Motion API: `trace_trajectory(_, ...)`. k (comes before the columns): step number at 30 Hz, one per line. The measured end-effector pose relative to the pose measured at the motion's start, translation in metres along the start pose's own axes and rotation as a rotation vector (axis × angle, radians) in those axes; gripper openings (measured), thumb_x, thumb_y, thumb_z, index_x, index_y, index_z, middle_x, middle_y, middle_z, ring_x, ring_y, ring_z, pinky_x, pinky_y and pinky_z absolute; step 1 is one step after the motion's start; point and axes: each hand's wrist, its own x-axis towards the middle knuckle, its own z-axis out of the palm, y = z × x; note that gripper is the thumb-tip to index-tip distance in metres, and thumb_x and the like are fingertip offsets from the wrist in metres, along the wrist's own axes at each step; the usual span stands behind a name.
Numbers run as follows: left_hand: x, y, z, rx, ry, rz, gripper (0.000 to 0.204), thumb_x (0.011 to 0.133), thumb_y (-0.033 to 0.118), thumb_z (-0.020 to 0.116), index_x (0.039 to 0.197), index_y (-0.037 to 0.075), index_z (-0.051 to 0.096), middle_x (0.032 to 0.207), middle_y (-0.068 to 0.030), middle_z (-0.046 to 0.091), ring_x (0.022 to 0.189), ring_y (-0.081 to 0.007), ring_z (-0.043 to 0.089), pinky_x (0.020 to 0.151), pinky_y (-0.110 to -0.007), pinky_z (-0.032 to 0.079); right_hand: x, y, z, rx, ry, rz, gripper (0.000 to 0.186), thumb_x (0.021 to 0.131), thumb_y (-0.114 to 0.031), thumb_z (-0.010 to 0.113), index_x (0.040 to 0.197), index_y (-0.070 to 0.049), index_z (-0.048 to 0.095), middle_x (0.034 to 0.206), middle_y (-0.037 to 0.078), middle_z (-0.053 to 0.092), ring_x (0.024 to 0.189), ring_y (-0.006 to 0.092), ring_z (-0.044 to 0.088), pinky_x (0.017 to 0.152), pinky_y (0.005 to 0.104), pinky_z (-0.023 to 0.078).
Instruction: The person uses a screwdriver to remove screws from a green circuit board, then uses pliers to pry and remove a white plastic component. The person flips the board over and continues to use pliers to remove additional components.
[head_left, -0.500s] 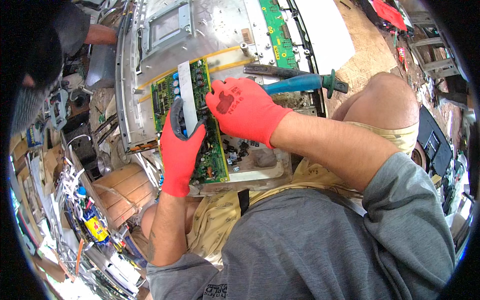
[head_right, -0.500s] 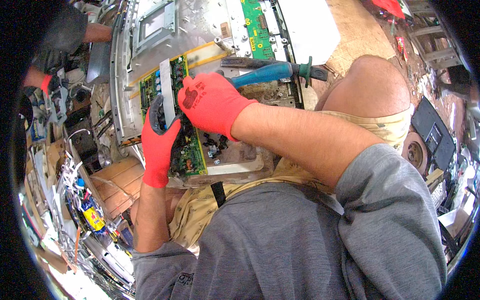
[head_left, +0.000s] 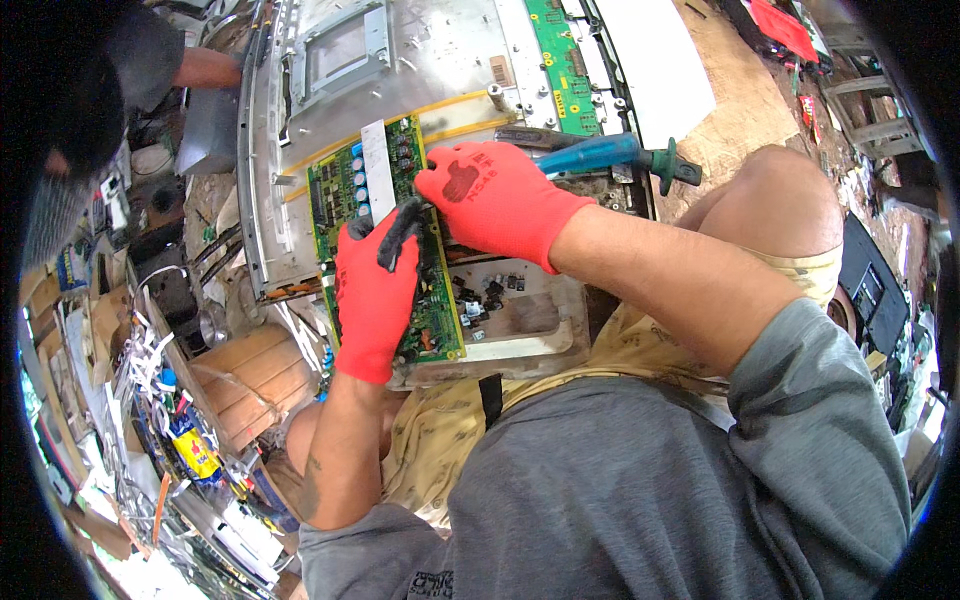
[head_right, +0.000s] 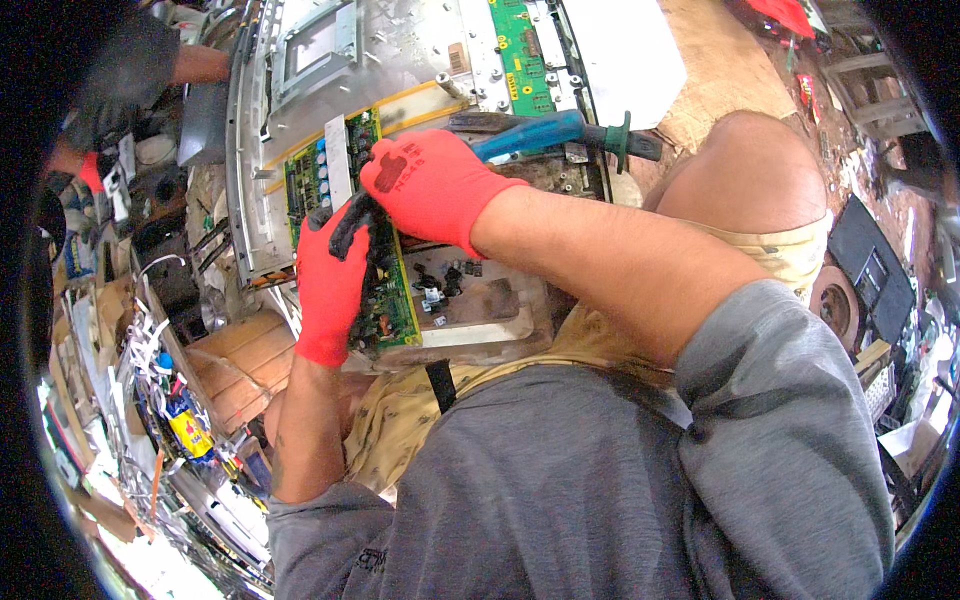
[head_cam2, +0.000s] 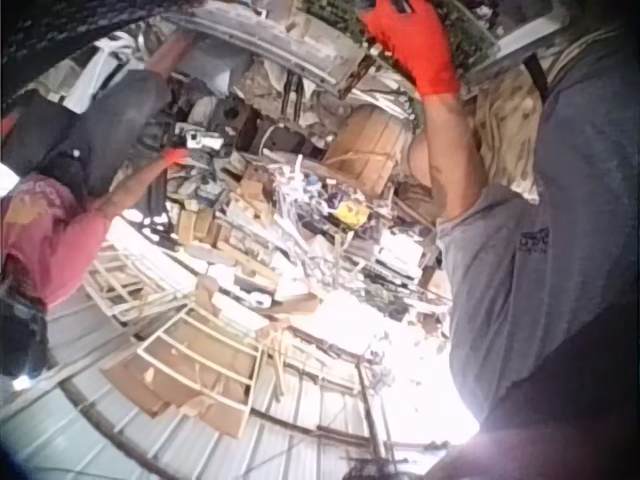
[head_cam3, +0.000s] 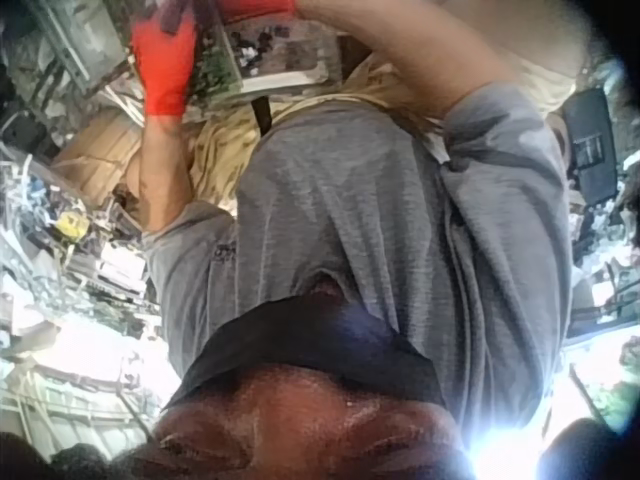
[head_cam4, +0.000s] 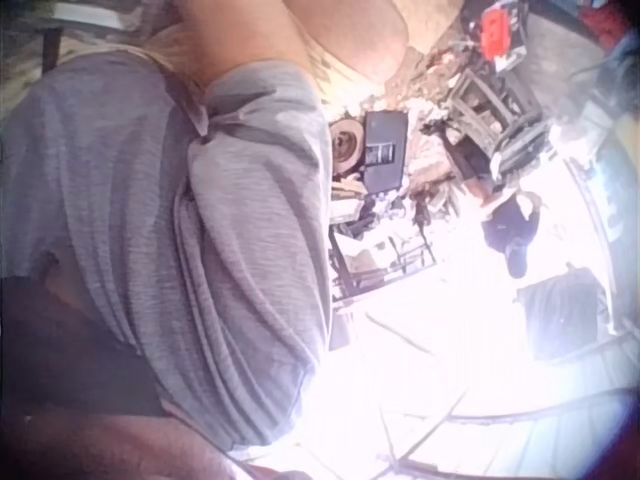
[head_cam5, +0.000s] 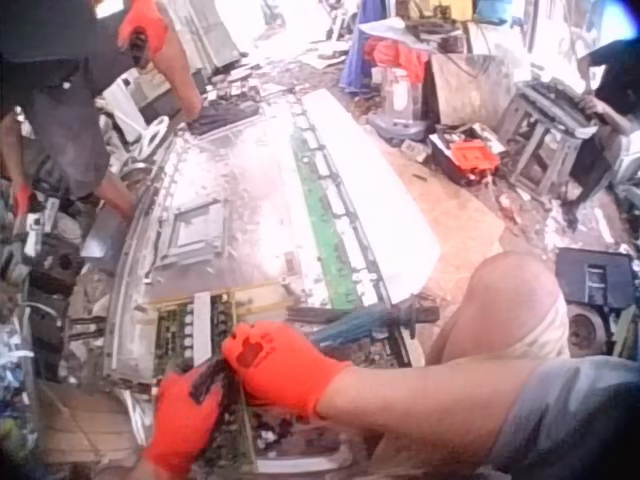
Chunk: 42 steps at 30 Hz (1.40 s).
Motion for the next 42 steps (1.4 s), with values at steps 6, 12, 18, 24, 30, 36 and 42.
trace_trajectory(6,0.006,0.012,0.007,0.064,0.101,0.009,0.033,0.087,0.018,0.075,0.119,0.013,0.075,0.103,-0.017,0.062,0.093,-0.0324,0.065,0.083,-0.041,0.052,-0.002,0.008,-0.006,0.054,-0.027,0.006,0.026,0.081,-0.02,0.069,0.103,-0.007,0.064,0.104,0.015,0.065,0.099,0.0352,0.065,0.084,0.0457,0.053)
trace_trajectory(12,0.004,0.003,0.015,0.101,0.164,0.006,0.03,0.086,0.018,0.076,0.116,0.014,0.076,0.102,-0.0156,0.063,0.093,-0.0329,0.066,0.082,-0.041,0.053,-0.018,0.019,-0.054,-0.168,-0.027,0.049,0.03,0.084,-0.025,0.07,0.108,-0.008,0.062,0.102,0.013,0.064,0.098,0.0349,0.064,0.084,0.0462,0.054)
trace_trajectory(18,0.003,-0.001,0.018,-0.024,0.177,0.026,0.029,0.087,0.019,0.077,0.116,0.014,0.077,0.101,-0.0148,0.063,0.089,-0.0311,0.066,0.08,-0.04,0.053,-0.068,0.055,-0.096,-0.376,-0.219,0.21,0.04,0.081,-0.02,0.072,0.119,-0.011,0.064,0.11,0.011,0.064,0.103,0.0326,0.064,0.086,0.0435,0.054)
trace_trajectory(24,0.005,-0.007,0.019,-0.036,0.195,0.102,0.044,0.087,0.017,0.076,0.13,0.013,0.069,0.111,-0.0181,0.065,0.099,-0.0328,0.066,0.088,-0.039,0.053,-0.068,0.07,-0.092,-0.248,-0.174,0.205,0.038,0.081,-0.013,0.07,0.118,-0.01,0.064,0.112,0.012,0.064,0.108,0.0338,0.063,0.091,0.0435,0.053)
trace_trajectory(30,-0.002,-0.001,0.003,-0.389,0.173,0.02,0.063,0.086,0.007,0.073,0.144,-0.002,0.052,0.141,-0.0183,0.06,0.128,-0.0222,0.058,0.108,-0.035,0.044,-0.066,0.069,-0.099,0.203,-0.033,0.25,0.032,0.083,-0.01,0.067,0.115,-0.006,0.066,0.104,0.01,0.068,0.096,0.0268,0.066,0.085,0.0394,0.053)
trace_trajectory(36,-0.008,-0.005,-0.015,-0.507,0.192,0.004,0.059,0.088,0.001,0.071,0.144,-0.003,0.051,0.143,-0.0142,0.058,0.132,-0.0197,0.053,0.113,-0.034,0.039,-0.048,0.06,-0.128,0.899,-0.051,0.412,0.018,0.093,-0.009,0.064,0.109,-0.003,0.069,0.096,0.003,0.069,0.091,0.0096,0.064,0.08,0.0265,0.054)
trace_trajectory(42,-0.011,0.005,-0.018,-0.57,0.264,0.019,0.055,0.088,0.0,0.07,0.141,-0.003,0.054,0.139,-0.0128,0.06,0.128,-0.0191,0.056,0.111,-0.033,0.041,-0.045,0.045,-0.116,1.346,0.39,0.435,0.02,0.098,-0.02,0.063,0.105,-0.001,0.069,0.092,0.003,0.07,0.088,0.0106,0.065,0.075,0.028,0.055)
